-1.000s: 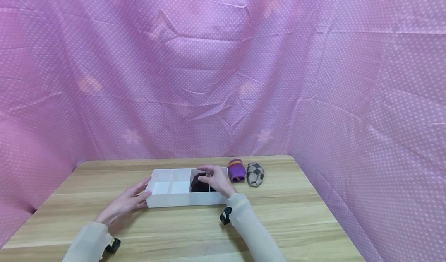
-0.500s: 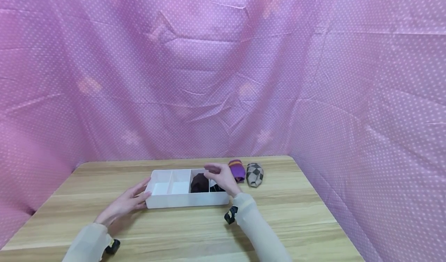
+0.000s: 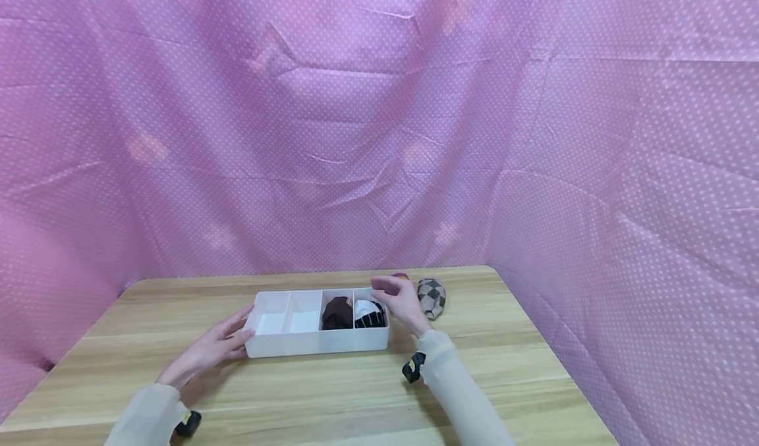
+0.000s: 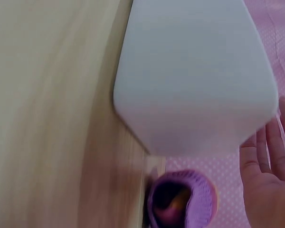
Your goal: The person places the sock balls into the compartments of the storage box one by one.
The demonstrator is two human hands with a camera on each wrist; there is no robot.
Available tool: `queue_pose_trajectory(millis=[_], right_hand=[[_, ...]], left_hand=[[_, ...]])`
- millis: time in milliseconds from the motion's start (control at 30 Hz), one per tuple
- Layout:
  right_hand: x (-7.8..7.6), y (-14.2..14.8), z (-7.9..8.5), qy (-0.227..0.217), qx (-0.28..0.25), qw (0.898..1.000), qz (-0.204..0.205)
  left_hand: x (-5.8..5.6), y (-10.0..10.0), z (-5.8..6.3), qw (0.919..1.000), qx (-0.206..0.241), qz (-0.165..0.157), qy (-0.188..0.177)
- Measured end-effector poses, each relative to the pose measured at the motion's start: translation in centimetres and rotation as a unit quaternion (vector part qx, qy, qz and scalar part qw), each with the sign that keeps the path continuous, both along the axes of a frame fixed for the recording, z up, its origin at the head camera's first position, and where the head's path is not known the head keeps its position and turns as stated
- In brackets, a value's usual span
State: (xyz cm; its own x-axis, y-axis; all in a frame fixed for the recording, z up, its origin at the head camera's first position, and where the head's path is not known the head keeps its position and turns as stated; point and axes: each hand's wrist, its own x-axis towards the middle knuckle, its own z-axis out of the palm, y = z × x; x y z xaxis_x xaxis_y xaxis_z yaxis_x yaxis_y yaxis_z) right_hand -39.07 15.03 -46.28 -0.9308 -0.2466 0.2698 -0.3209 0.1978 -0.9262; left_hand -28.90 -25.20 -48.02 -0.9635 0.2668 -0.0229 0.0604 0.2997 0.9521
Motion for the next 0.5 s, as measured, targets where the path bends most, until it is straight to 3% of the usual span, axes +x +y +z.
queue_pose_trajectory(millis=[267,500], right_hand=[[-0.4,1.5,0.0,-0.024,0.000,0.999,-0.030],[-0.8,2.5,-0.1,-0.027,-0.009,1.000,-0.007]], left_hand=[[-0.4,-0.4,0.1,1.0000,-0.004,-0.005,-0.001],[-0.6,-0.4,0.0,0.9999,-0.004,-0.013,0.002]])
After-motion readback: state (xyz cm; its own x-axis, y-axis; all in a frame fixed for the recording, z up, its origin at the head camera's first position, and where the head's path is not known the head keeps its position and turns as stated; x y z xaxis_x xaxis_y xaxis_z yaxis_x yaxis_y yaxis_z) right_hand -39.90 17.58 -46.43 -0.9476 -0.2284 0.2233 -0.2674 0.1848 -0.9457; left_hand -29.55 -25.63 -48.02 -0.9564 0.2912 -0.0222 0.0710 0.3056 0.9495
